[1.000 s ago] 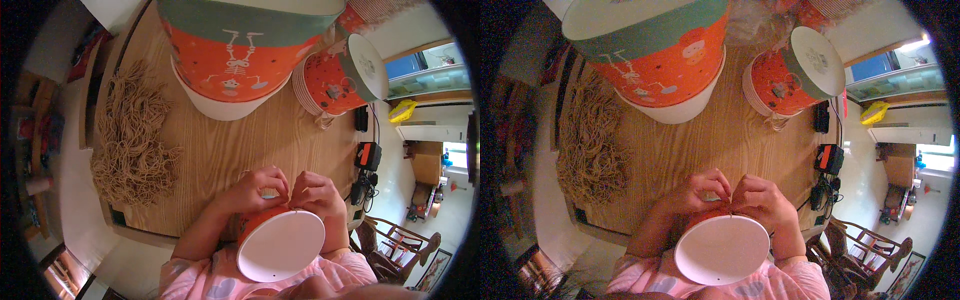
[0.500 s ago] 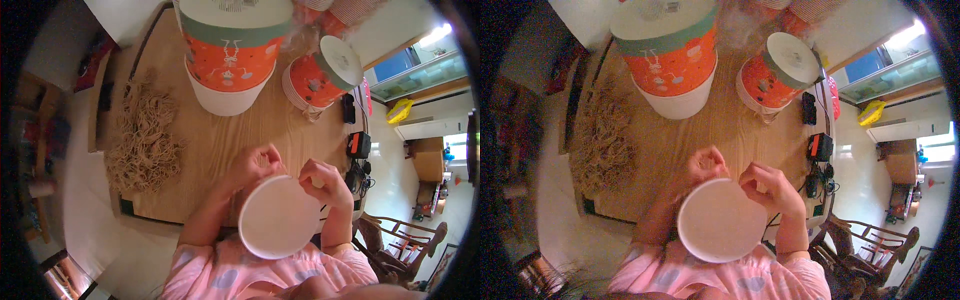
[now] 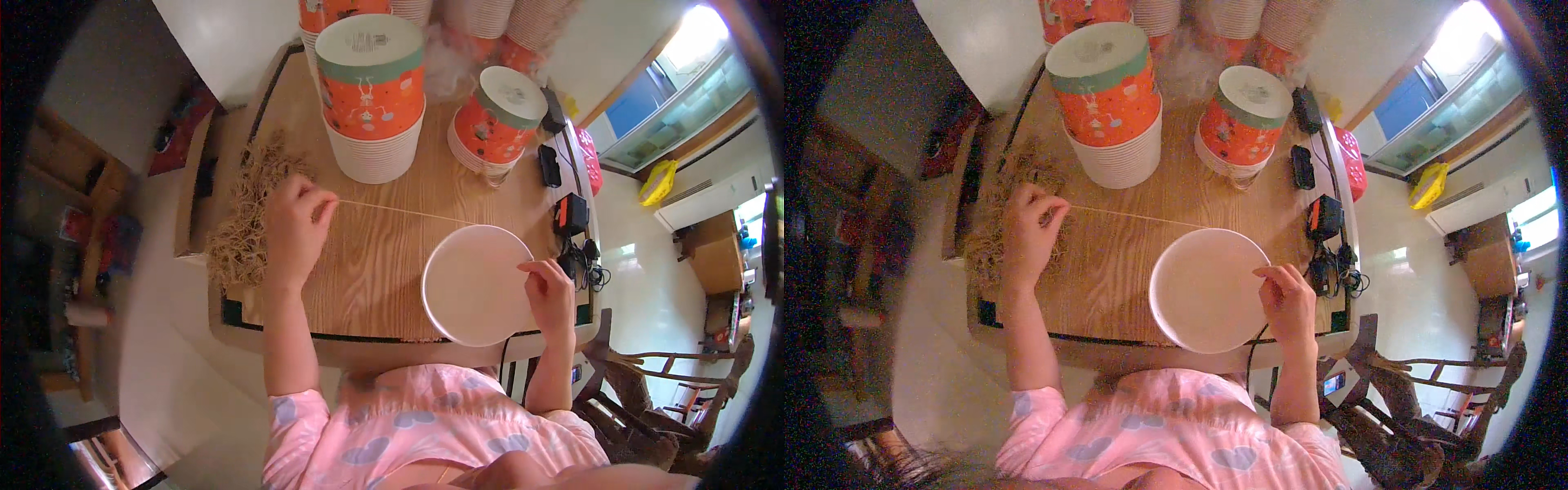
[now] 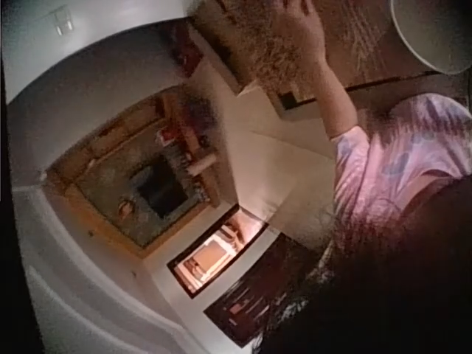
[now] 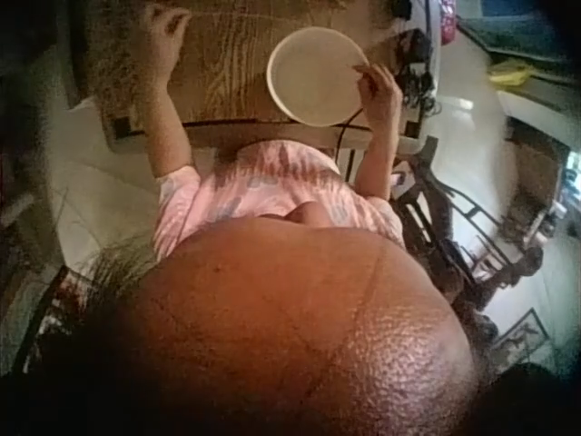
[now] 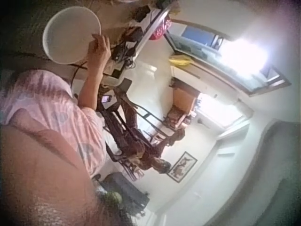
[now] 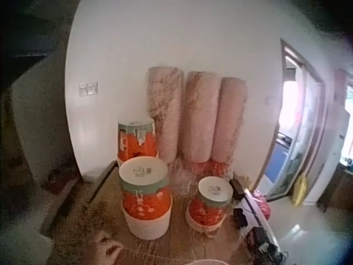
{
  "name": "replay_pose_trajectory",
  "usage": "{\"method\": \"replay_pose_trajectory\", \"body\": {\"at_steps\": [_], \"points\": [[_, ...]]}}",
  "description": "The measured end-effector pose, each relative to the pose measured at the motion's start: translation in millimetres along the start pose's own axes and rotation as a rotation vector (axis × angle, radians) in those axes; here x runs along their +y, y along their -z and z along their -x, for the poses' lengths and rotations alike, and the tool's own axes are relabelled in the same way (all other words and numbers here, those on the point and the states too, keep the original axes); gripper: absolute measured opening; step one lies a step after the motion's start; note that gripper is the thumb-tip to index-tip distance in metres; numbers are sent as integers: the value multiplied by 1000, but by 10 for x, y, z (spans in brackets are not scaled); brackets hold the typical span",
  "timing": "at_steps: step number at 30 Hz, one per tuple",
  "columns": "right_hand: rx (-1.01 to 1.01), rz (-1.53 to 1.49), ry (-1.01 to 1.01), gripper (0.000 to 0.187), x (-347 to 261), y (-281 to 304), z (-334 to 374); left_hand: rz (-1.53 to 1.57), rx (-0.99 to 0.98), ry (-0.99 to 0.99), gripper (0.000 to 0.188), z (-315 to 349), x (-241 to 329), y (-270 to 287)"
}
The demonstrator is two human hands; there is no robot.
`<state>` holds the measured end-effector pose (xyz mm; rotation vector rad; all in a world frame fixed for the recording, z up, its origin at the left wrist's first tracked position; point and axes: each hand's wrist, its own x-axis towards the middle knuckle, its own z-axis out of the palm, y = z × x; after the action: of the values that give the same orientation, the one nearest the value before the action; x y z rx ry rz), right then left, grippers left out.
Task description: Assembling paper buckets by attaching elastic strings through pre-punched holes.
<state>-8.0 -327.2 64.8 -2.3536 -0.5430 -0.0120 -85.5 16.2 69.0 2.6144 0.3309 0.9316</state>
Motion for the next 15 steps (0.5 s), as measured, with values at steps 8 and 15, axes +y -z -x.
{"method": "replay_pose_trajectory", "body": {"at_steps": [8,15], "points": [[113,-106,-52,17,96,-100,320,165,55,351,2,161,131,226],[57,-93,65,12,3,-192,160,636,312,102,7,-111,647,473]]}}
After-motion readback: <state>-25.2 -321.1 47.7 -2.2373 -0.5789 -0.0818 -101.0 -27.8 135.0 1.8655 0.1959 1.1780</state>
